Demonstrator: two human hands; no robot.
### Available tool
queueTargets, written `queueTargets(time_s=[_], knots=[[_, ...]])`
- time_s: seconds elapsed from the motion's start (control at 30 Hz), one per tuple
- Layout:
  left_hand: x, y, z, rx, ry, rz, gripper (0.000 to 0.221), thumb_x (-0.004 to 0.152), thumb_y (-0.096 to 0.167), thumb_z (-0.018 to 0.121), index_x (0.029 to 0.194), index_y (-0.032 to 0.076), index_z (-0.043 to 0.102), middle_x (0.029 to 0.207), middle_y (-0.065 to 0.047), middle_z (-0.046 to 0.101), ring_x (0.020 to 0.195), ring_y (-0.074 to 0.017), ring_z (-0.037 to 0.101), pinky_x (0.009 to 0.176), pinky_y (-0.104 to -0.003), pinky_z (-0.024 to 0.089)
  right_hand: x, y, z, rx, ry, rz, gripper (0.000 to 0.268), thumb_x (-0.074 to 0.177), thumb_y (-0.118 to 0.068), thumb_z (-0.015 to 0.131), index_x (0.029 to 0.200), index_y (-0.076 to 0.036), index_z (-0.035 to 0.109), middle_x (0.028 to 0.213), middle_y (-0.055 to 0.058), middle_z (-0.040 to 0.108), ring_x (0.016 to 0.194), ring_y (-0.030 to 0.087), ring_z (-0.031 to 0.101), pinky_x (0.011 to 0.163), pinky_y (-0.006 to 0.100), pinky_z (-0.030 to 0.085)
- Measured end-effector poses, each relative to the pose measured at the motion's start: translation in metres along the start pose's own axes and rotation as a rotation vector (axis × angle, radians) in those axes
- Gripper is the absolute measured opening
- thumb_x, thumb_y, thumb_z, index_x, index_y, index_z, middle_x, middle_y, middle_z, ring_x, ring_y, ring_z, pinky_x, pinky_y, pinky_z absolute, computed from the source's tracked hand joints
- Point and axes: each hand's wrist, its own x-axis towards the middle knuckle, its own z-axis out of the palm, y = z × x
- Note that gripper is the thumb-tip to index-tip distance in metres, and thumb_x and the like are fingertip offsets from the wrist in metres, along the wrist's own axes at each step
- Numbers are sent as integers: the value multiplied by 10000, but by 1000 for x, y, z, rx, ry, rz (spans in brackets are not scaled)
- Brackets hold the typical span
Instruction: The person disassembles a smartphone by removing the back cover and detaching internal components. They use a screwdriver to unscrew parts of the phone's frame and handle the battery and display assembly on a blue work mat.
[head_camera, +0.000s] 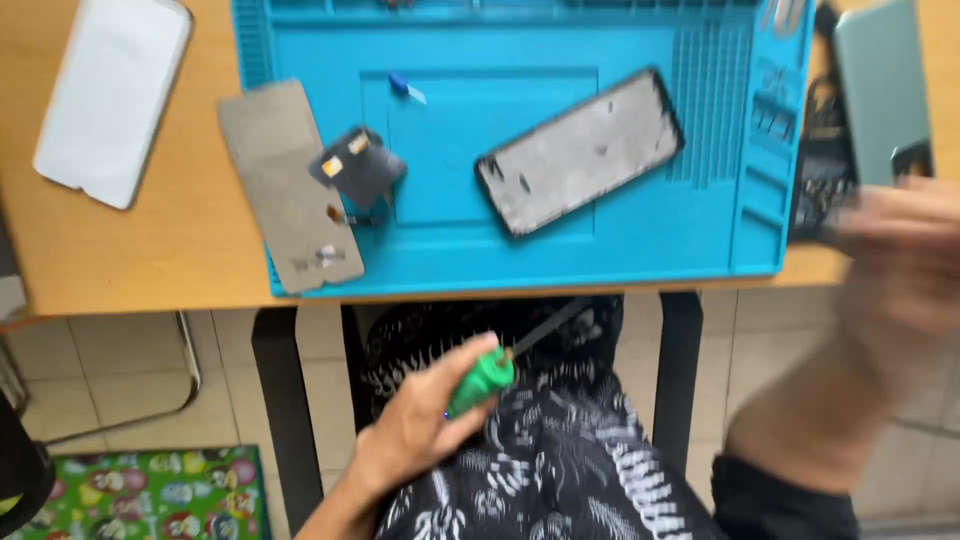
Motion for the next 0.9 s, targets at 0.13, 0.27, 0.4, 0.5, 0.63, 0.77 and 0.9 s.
queueTargets(time_s=[0.13,0.27,0.4,0.5,0.63,0.77,0.9], knots=[[16,0,-8,-104,327,76,618,941,121,732,1454,82,390,1141,-100,682,788,-188,679,709,-297,552,-23,114,153,-1583,-862,-256,266,954,115,533,1117,-23,692,890,93,643,712,211,543,659,325,466],[11,3,-19,-95,423,25,592,942,130,726,1439,102,406,1025,-74,665,729,-170,582,689,-300,518,-21,157,141,-1744,-939,-454,93,1041,-26,713,1129,-42,737,984,129,729,802,282,655,702,380,519],[19,-3,-27,-30,421,26,614,927,110,755,1441,108,418,1087,-69,692,600,-133,525,549,-265,474,-17,164,144,-1643,-875,-461,86,1040,14,689,1098,7,752,1040,159,711,867,314,631,799,407,494],[28,-1,-24,-68,533,119,605,869,92,745,1413,45,482,883,-128,743,637,-271,677,600,-396,537,-15,165,136,-1572,-812,-580,70,979,-1,780,1034,-32,809,1000,123,737,843,319,671,769,440,569],[33,-8,2,-7,603,197,634,935,138,643,1482,-59,388,1046,-201,579,909,-316,569,832,-403,494,-54,173,140,-1347,-762,-571,297,940,-215,752,1124,18,746,1125,216,701,1018,386,638,935,503,534],[66,30,23,354,472,382,553,923,292,540,1409,30,570,1299,-208,470,1191,-431,457,1032,-530,355,-119,213,160,-645,-721,267,773,966,-577,648,1444,-13,421,1551,278,452,1385,483,484,1092,636,406],[84,24,-23,541,548,412,496,909,262,533,1382,162,642,1344,-125,496,1232,-345,478,1026,-454,363,-150,228,109,-585,-238,90,776,947,-528,647,1440,-22,328,1062,223,675,974,287,708,876,447,588]])
